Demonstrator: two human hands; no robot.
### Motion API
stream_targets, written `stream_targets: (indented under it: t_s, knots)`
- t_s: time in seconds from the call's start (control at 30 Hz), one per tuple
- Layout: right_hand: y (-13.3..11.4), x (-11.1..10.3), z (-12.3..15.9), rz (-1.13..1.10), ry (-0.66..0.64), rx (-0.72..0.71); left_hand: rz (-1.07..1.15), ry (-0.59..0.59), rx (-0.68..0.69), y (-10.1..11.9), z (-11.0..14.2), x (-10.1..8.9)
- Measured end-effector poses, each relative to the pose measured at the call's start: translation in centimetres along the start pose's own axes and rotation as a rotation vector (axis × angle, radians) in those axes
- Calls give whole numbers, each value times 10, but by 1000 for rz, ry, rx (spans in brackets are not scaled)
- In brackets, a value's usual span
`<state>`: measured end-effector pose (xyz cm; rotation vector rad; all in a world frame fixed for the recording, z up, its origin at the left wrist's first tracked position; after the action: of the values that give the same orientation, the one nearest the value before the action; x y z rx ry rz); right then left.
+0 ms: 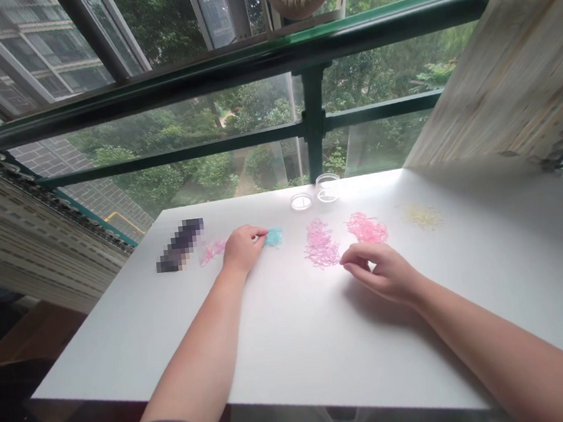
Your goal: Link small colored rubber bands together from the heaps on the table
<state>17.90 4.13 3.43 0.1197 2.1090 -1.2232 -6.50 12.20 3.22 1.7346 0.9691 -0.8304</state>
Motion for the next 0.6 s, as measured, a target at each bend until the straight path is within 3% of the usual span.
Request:
stream_targets:
  t_s: [0.3,0.6]
  knots:
    - [-1,0,0,4,-4,-10,-5,-102,43,-2,5,3]
    - [-4,0,0,12,1,-24,12,-126,-4,2,10,-2]
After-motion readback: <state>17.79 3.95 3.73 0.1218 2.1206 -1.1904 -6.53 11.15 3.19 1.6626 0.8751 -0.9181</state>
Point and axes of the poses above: each hand's wrist, its own z-axis away from the middle knuckle, its own x-axis out of the palm, y = z × x, the point moved 9 cm from there along -z, towards the middle knuckle, and after that the axes turned 3 degrees about -y, right-handed, at the moved point
